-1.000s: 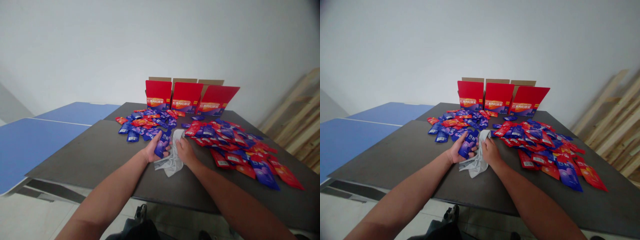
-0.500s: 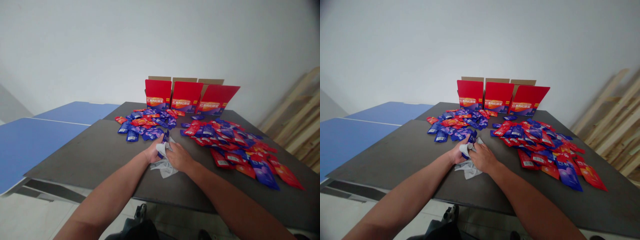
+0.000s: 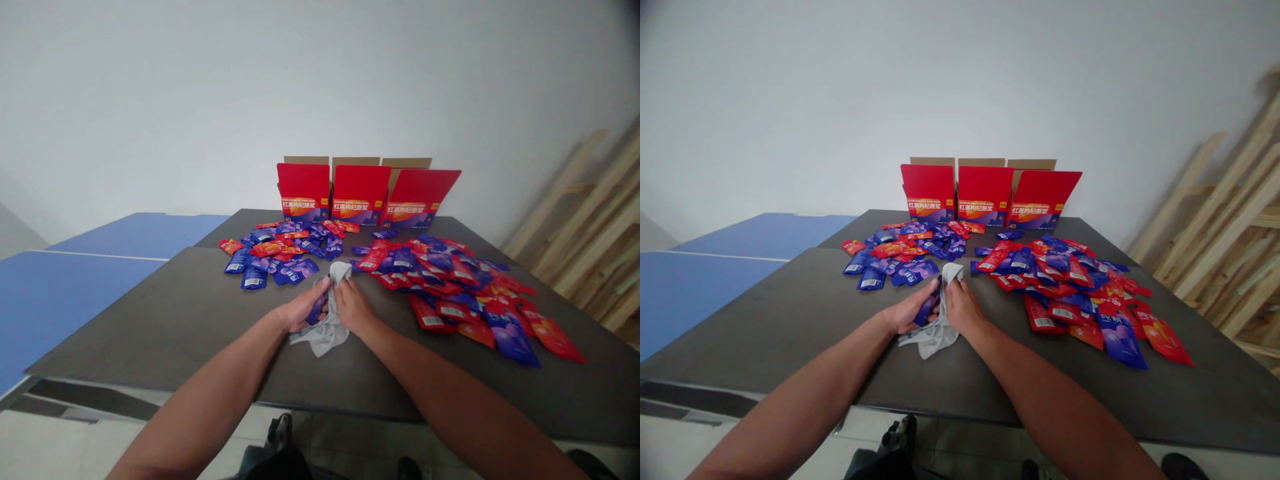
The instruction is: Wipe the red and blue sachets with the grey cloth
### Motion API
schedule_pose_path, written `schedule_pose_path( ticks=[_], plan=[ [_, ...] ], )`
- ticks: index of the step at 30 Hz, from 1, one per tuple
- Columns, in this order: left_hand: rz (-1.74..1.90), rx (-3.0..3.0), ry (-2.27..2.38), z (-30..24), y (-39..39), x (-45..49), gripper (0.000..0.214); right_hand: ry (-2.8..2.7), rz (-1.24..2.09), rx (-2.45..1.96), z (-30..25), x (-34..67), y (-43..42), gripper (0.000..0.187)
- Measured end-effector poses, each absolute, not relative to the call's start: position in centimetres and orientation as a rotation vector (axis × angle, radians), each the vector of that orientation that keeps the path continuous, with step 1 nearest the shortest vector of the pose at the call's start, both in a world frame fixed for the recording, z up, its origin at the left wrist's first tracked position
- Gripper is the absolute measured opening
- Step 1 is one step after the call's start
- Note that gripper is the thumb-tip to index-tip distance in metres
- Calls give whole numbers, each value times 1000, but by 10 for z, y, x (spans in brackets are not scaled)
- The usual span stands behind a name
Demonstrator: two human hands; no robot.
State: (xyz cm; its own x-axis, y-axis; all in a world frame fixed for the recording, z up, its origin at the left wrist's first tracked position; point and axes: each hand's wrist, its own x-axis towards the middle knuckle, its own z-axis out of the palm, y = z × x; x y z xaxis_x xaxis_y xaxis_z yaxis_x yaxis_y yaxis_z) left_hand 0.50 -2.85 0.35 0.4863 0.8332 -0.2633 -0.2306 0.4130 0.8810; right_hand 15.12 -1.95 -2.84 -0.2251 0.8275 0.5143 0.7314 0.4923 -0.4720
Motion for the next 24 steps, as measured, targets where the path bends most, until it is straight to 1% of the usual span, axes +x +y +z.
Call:
schedule_pose_path(
  ticks=[3,7,10,13,17,20,24],
  plan=[
    [765,898,774,3,-28,1,35,-1954,265,-1335,-30,150,-17,30],
    [730,703,703,2,-23,-8,25,-1969,324,-1385,-27,149,-15,29],
    [829,548,600,5,-18,-14,19,-2032,338,-1396,-23,148,-15,25],
    [1003,468,536,10,-15,-16,26,-2103,331,-1415,-21,147,-16,22],
    [1206,422,543,16,-16,-17,32,-2128,309,-1447,-19,144,-17,24],
    [1273,468,642,27,-18,-14,36,-2122,312,-1440,-18,143,-17,25],
    [1316,551,864,57,-8,4,32,-2126,353,-1429,-17,143,-17,26]
  ],
)
